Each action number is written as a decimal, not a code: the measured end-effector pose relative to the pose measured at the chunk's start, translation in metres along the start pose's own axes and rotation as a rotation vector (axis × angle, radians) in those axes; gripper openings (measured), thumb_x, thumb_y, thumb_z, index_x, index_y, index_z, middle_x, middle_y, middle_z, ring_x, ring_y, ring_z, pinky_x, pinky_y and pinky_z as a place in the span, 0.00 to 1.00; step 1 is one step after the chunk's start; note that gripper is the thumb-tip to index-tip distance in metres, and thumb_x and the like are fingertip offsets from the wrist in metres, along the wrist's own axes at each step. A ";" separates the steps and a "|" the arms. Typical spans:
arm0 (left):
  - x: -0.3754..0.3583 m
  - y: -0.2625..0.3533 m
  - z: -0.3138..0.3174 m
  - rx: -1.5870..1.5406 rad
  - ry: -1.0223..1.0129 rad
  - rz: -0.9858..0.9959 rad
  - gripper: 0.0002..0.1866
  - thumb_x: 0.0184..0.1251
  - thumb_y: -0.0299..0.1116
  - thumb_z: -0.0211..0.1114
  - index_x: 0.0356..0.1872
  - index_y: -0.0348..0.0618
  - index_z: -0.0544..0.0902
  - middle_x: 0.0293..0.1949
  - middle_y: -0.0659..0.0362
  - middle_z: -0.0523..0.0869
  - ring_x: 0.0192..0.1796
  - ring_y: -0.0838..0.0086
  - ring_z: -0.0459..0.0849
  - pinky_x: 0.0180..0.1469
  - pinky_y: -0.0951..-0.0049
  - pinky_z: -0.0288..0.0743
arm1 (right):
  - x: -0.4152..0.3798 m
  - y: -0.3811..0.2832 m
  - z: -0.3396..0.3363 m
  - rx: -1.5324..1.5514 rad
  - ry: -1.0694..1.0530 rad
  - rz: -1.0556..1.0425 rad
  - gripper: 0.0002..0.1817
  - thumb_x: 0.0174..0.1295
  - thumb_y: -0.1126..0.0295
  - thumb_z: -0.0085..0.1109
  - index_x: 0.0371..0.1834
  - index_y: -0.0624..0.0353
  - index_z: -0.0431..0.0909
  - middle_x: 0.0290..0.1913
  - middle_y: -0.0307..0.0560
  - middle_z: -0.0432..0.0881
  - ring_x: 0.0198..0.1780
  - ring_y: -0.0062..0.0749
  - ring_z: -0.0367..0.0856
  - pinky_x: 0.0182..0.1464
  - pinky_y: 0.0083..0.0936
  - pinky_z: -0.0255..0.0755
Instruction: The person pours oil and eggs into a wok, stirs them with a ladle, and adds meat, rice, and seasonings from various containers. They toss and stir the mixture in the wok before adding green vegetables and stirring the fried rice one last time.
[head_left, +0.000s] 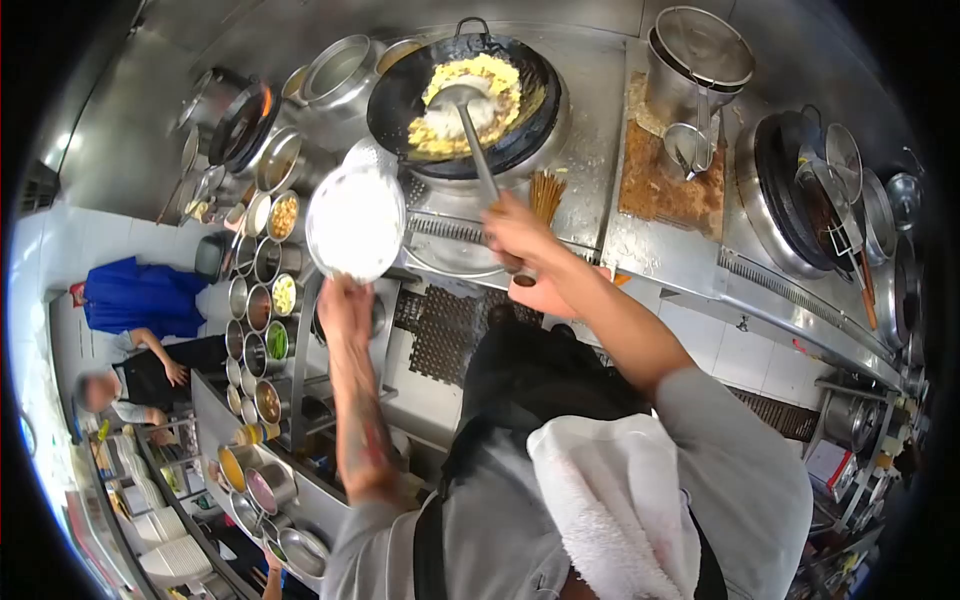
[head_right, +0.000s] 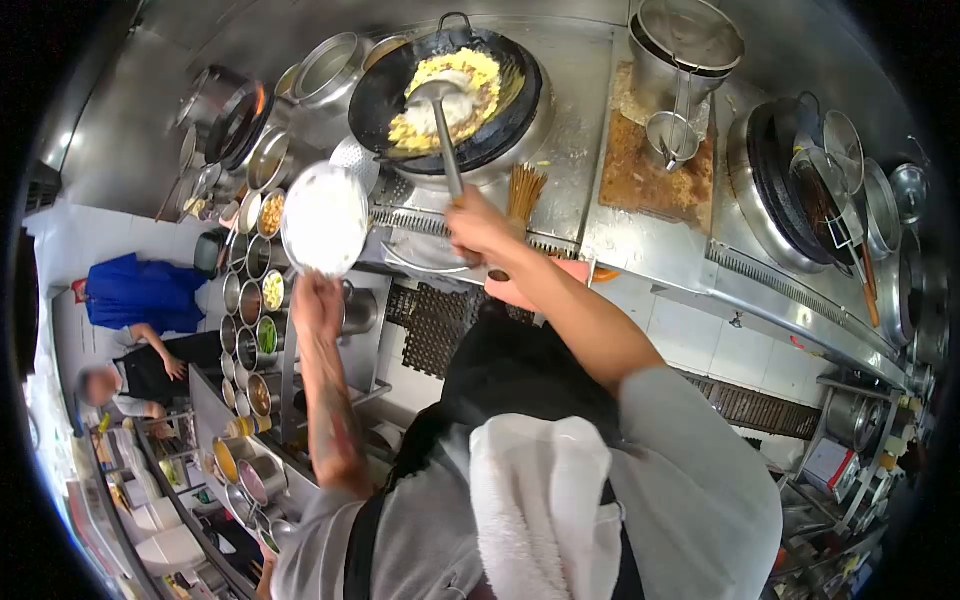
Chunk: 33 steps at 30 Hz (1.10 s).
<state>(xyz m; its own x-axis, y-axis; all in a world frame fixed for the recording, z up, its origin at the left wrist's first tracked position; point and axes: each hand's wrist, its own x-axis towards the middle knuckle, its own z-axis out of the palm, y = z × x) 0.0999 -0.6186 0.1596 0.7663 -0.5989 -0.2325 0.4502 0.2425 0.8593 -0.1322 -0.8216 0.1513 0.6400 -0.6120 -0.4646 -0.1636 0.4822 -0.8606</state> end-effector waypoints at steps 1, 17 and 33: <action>0.035 0.011 0.025 0.083 -0.023 0.015 0.02 0.67 0.24 0.56 0.36 0.44 0.76 0.29 0.63 0.75 0.33 0.74 0.74 0.42 0.64 0.71 | -0.001 0.001 -0.025 0.131 -0.045 -0.024 0.18 0.70 0.69 0.53 0.58 0.64 0.63 0.26 0.38 0.72 0.18 0.20 0.68 0.16 0.24 0.63; 0.389 -0.125 0.243 1.859 -0.363 0.942 0.19 0.64 0.39 0.60 0.44 0.30 0.81 0.37 0.40 0.87 0.41 0.52 0.89 0.47 0.55 0.84 | -0.070 -0.073 -0.044 -0.277 0.639 -0.321 0.25 0.78 0.62 0.45 0.76 0.46 0.63 0.20 0.34 0.67 0.19 0.17 0.63 0.23 0.20 0.62; 0.127 0.030 -0.137 0.243 0.238 0.175 0.08 0.68 0.36 0.65 0.33 0.44 0.80 0.21 0.63 0.78 0.23 0.74 0.80 0.27 0.72 0.78 | 0.017 -0.037 -0.069 -1.300 0.665 -0.636 0.36 0.62 0.47 0.64 0.64 0.66 0.74 0.57 0.72 0.78 0.60 0.64 0.77 0.63 0.48 0.69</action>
<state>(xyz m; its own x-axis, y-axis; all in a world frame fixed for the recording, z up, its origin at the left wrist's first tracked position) 0.2734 -0.5826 0.0940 0.9199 -0.3634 -0.1472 0.2029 0.1200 0.9718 -0.1672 -0.8928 0.1613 0.4803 -0.8168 0.3196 -0.7336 -0.5738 -0.3642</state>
